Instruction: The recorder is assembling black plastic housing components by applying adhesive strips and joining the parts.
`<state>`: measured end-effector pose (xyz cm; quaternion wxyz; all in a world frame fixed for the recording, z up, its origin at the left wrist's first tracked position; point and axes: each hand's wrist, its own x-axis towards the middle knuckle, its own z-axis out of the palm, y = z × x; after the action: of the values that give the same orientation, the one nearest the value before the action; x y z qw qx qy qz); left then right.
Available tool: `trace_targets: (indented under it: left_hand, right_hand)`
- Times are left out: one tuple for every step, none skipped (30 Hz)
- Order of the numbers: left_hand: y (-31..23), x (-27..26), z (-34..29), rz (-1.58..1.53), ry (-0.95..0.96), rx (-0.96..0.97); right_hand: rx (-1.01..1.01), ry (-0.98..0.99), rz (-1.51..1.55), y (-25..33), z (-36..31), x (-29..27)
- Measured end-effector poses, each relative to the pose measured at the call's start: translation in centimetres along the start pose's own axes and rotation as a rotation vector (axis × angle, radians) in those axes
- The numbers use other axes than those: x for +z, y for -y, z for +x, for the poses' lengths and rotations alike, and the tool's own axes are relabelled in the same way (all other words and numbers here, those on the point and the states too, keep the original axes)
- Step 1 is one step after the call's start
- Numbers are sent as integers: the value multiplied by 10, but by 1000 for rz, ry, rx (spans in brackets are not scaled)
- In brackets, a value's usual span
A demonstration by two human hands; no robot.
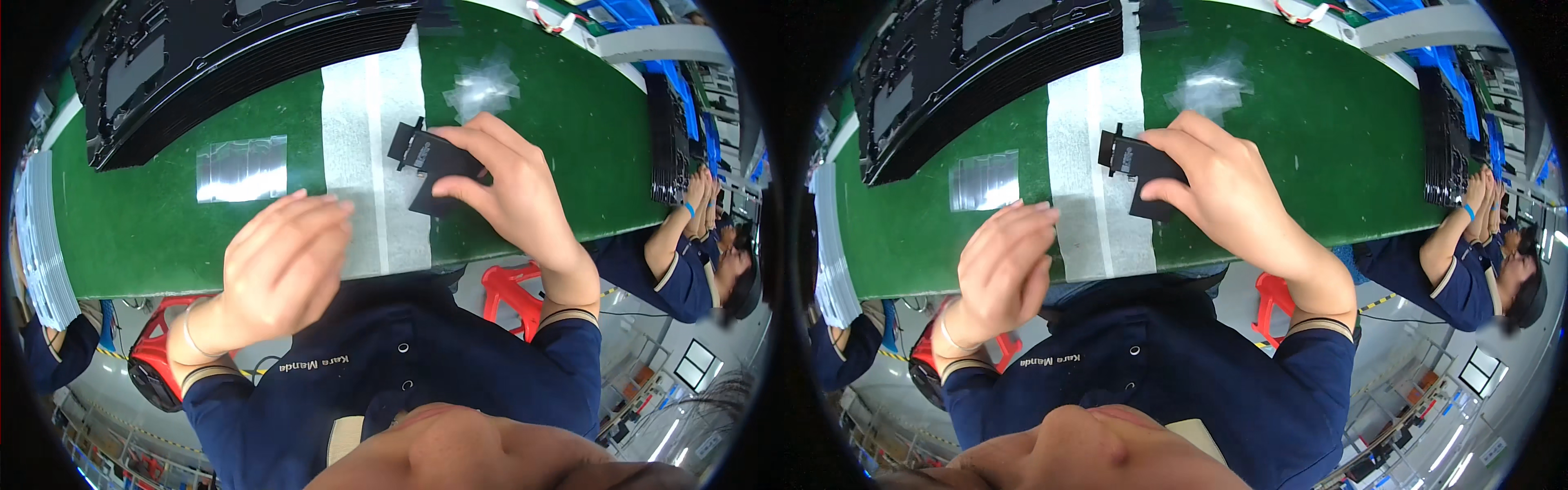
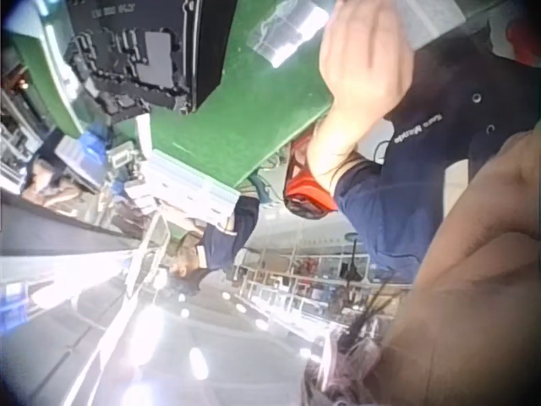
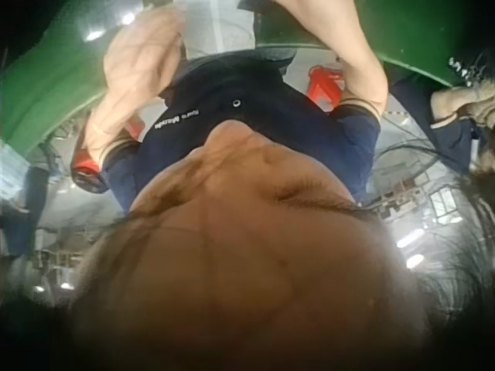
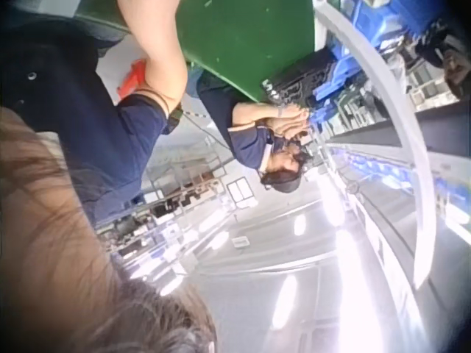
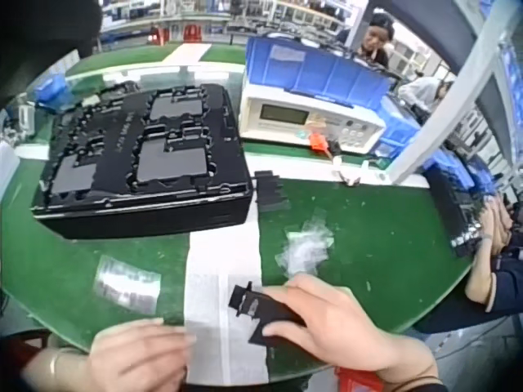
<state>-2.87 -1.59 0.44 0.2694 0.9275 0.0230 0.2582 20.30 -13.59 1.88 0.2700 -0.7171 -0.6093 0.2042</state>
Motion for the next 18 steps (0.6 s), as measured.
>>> trace_targets:
  left_hand:
    - [-2,5,-4,-74,-78,-67]
    - [-4,11,-7,-150,-155,-134]
    - [-5,18,-11,-226,-232,-201]
    - [-5,29,-22,-322,-302,-201]
    - [-9,38,-24,-492,-352,-241]
    - [-14,43,-25,-566,-402,-247]
    - [-17,47,-24,-645,-452,-251]
    - [-23,48,-22,-775,-484,-287]
    - [-28,49,-19,-906,-515,-321]
    - [-33,48,-17,-1024,-550,-360]
    - [-36,48,-16,-1148,-576,-395]
    - [-37,52,-19,-1110,-590,-415]
    - [-37,56,-21,-1073,-602,-434]
    - [-40,58,-22,-1119,-665,-442]
    - [-39,58,-24,-1126,-668,-451]
    - [-38,58,-27,-1139,-669,-462]
    - [-39,58,-28,-1156,-669,-471]
    - [-39,57,-30,-1124,-649,-474]
  right_hand:
    - [15,20,22,1,-4,-2]
    - [32,-20,154,4,-8,-2]
    - [46,-58,286,7,-11,1]
    - [41,-82,426,10,-13,7]
    - [43,-103,563,16,-14,13]
    - [12,-124,715,23,-17,24]
    - [2,-143,873,34,-21,34]
    - [-21,-192,983,42,-24,46]
    - [-45,-239,1092,49,-28,57]
    - [-75,-296,1070,53,-29,69]
    - [-135,-359,1077,53,-31,82]
    - [-123,-385,1119,57,-34,90]
    - [-113,-411,1160,60,-36,96]
    - [-146,-393,1091,57,-35,96]
    - [-179,-376,1021,51,-34,92]
    - [-204,-362,948,45,-33,88]
    - [-195,-424,874,43,-31,79]
    - [-200,-411,889,38,-30,70]
